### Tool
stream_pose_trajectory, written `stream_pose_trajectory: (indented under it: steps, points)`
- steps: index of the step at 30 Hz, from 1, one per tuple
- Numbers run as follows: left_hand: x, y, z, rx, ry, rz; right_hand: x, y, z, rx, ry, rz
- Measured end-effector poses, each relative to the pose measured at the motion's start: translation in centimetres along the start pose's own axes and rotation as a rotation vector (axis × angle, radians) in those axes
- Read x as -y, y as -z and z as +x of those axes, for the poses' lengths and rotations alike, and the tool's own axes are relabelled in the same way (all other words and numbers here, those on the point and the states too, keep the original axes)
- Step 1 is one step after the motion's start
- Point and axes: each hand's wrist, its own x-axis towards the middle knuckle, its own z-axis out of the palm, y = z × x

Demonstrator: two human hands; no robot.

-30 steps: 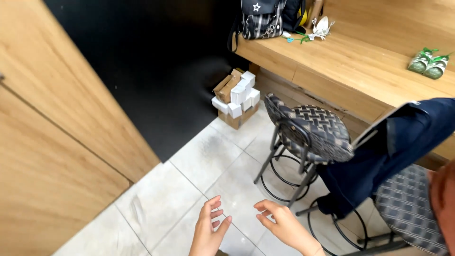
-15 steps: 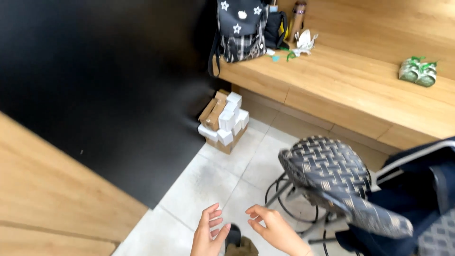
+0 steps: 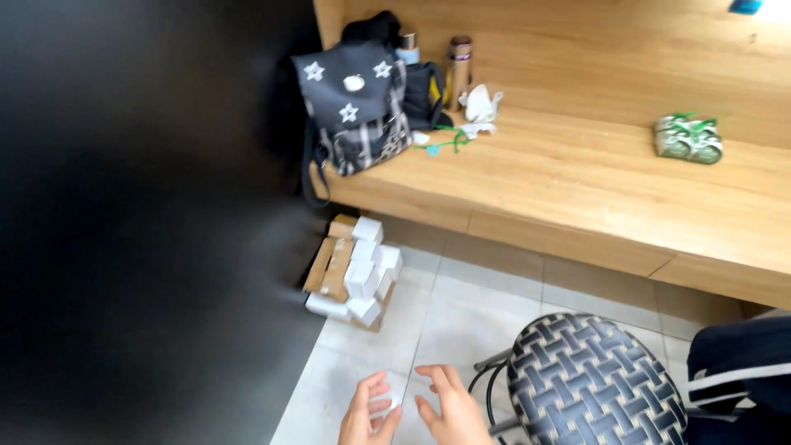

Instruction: Organizing and placing small candle gift boxes onto a display shelf.

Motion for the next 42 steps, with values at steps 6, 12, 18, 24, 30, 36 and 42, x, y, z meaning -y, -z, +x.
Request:
stream_pose_trajectory:
  steps: [6, 12, 18, 24, 30, 36, 42]
  points:
    - [2.2, -3.7, 11.2, 0.11, -0.043, -0.007, -8.9, -6.7, 6.7, -0.472, -0.009, 0.101]
    - [-0.2, -6.7, 22.3, 0.225, -0.063, -0.096, -16.8, -8.4, 13.5, -0.755, -0.362, 0.225]
    - [-9.1, -3.6, 32.0, 0.52, -0.149, 0.064, -11.1, -1.3, 18.0, -0.873, -0.639, 0.366]
    - [-12.1, -2.0, 41.2, 0.588, -0.193, 0.069, -4.5, 5.2, 22.8, -1.007, -0.641, 0.349]
    - [-9.2, -6.3, 46.9, 0.501, -0.109, 0.036, -7.0, 7.7, 24.9, -1.007, -0.735, 0.346]
    - [-14.0, -11.8, 49.3, 0.64, -0.124, 0.039, -11.3, 11.7, 26.5, -0.954, -0.815, 0.393]
    - [-20.8, -19.1, 50.6, 0.66, -0.208, 0.095, -14.0, 20.1, 29.0, -0.971, -0.677, 0.409]
